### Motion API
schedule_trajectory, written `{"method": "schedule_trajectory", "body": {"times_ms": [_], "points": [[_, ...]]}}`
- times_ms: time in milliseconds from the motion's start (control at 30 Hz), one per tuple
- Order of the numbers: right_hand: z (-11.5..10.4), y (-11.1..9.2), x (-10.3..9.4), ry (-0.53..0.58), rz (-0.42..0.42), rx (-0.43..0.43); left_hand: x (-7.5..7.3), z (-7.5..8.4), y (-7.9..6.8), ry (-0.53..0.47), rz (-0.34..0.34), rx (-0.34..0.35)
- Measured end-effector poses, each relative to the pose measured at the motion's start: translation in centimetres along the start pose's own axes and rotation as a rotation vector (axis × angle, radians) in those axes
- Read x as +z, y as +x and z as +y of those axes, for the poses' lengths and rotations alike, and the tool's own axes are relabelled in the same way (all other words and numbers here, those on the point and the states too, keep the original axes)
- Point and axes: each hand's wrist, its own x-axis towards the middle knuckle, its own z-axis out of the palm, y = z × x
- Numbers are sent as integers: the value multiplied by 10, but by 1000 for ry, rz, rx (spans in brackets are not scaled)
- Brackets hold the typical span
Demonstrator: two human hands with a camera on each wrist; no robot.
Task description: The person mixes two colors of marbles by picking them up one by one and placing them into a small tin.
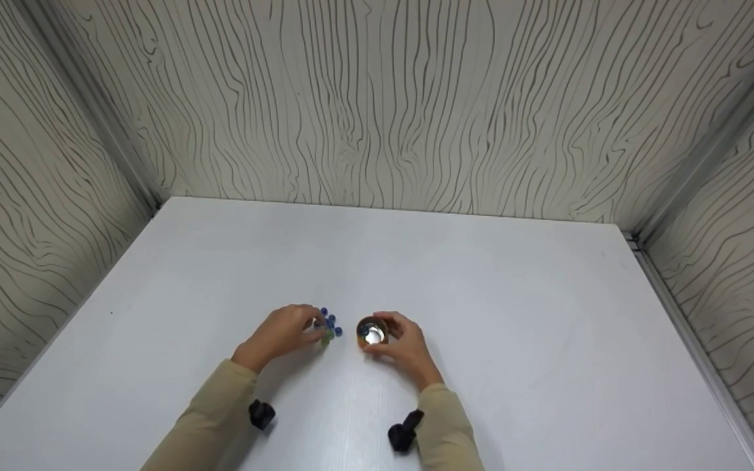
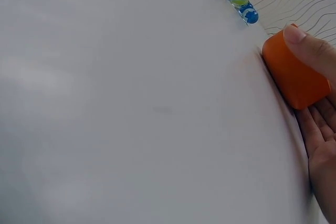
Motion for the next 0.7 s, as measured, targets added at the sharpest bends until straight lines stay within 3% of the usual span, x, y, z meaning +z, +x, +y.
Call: {"method": "schedule_trajectory", "body": {"times_ms": [267,700], "points": [[-2,0,-1,-6,-12,-20,3,5,0,-6,28,56],[-2,1,0,-16,9,7,6,14,7,16,25,83]]}}
